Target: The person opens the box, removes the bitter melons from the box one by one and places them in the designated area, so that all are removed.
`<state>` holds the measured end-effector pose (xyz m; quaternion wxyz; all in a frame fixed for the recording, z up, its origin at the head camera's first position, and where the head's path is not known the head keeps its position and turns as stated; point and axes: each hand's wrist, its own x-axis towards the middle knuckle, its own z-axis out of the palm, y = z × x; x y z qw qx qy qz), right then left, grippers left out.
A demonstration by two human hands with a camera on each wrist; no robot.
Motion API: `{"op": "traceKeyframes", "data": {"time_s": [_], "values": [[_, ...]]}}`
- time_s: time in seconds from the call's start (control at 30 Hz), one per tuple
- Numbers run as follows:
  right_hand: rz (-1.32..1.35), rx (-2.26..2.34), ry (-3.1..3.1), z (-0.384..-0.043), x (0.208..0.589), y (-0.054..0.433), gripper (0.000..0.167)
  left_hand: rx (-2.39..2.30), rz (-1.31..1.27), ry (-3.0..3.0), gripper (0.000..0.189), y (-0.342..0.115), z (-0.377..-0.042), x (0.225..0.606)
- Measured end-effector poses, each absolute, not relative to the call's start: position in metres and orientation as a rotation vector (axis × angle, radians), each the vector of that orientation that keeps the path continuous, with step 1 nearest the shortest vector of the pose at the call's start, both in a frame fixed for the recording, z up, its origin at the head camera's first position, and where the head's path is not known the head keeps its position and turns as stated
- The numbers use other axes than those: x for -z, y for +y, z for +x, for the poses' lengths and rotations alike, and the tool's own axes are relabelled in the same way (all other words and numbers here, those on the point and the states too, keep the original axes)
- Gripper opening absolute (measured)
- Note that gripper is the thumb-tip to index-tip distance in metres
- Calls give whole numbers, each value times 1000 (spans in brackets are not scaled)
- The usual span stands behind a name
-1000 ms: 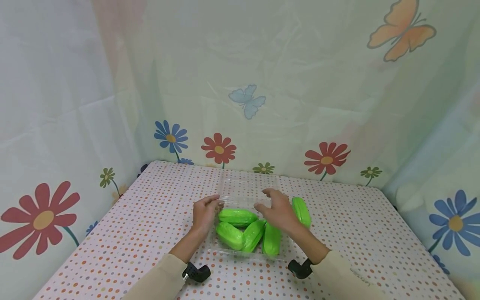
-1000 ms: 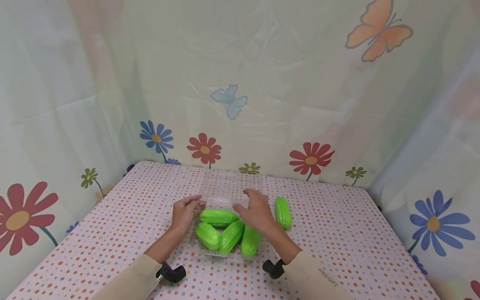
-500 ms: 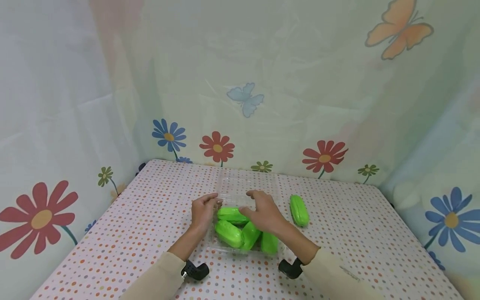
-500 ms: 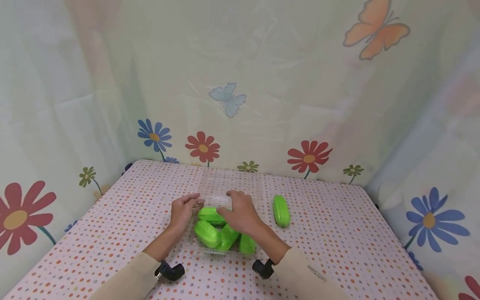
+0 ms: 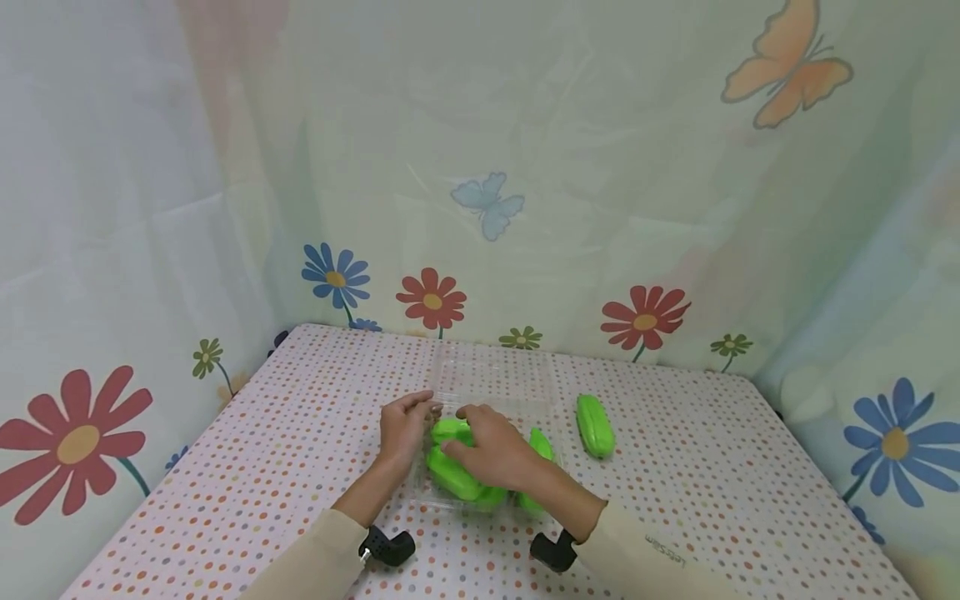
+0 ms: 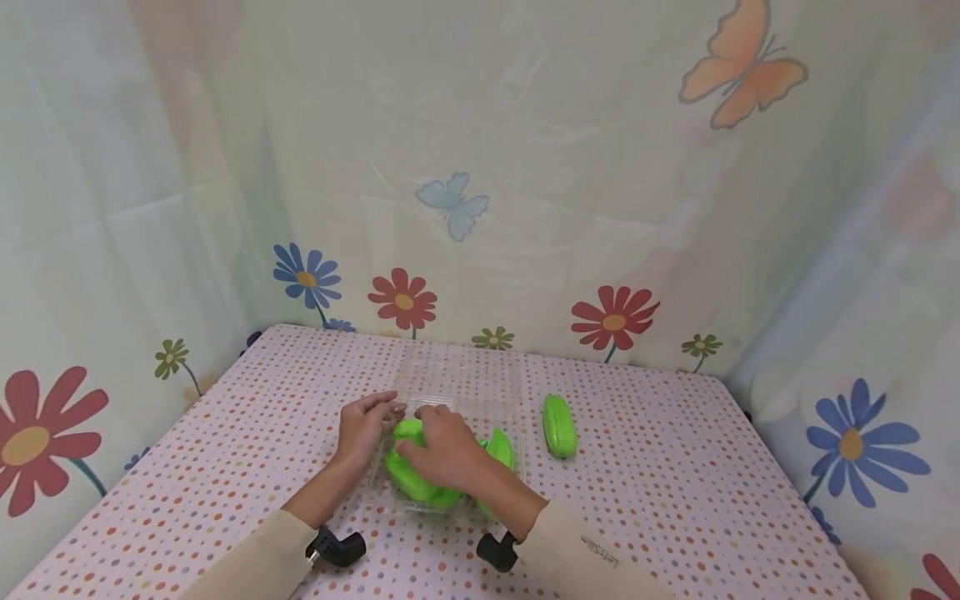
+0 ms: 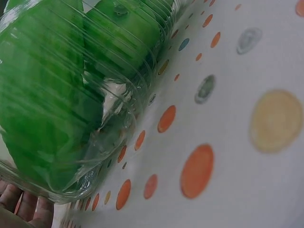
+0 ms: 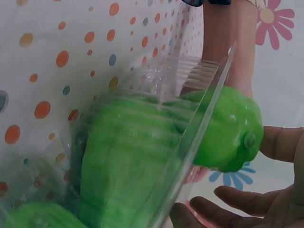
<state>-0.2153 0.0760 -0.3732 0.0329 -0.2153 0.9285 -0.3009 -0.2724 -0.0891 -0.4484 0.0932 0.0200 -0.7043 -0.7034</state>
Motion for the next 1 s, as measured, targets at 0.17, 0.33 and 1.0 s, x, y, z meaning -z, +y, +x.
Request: {"op": "traceKeyframes", "data": {"time_s": [0.17, 0.33, 1.0], "values": [[-713, 816, 2855, -215, 377, 67, 57, 2093, 51, -2064, 33, -90, -271, 447], [-746, 667, 2875, -214, 385, 57, 57, 2118, 46, -2037, 34, -89, -272, 448], [-773, 474, 2901, -203, 395, 44, 56, 2056, 81, -2093, 33, -89, -275, 449]]}}
